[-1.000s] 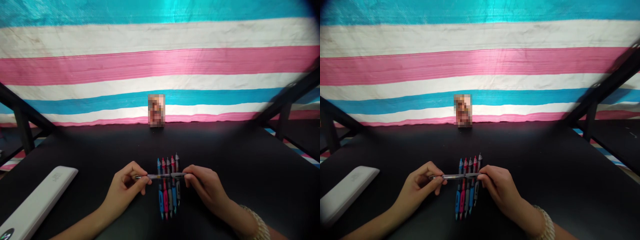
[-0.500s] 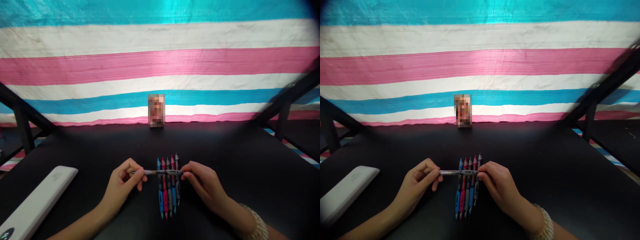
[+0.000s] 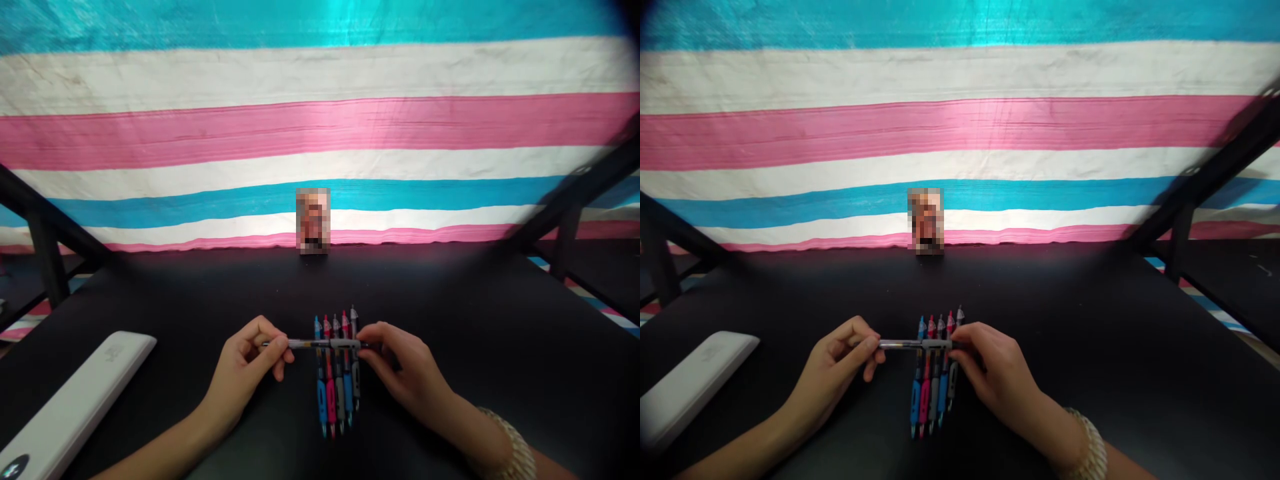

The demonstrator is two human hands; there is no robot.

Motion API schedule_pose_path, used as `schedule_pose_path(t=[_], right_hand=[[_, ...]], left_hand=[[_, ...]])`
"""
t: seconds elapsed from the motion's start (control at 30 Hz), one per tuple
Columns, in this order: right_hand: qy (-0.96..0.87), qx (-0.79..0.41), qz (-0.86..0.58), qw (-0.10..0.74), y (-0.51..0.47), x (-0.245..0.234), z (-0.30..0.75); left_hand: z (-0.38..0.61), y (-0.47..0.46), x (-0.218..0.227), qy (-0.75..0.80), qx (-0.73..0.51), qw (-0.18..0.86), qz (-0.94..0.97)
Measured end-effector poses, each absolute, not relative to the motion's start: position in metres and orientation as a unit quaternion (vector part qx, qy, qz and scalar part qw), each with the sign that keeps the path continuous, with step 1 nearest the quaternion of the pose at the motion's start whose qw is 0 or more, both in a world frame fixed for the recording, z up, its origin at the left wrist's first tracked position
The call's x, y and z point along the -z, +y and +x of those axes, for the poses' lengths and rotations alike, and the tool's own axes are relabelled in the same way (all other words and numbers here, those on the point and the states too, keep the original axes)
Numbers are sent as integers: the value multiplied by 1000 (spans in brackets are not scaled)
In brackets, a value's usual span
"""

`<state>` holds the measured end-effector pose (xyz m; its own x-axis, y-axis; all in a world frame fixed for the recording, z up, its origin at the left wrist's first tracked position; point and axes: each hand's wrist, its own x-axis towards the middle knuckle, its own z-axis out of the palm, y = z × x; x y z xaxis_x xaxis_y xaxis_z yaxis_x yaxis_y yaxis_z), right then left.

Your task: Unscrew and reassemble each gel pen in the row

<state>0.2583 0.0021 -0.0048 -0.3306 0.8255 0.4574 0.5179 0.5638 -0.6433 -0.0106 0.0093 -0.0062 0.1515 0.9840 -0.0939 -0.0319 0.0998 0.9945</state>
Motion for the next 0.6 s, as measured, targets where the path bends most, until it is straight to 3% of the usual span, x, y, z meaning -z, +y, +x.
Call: schedule_pose_path(t=[0.6], right_hand=[[-799,-272,-416,338,-1,-2,257]], left_hand=[[-6,4,-4,482,-445,460,598]])
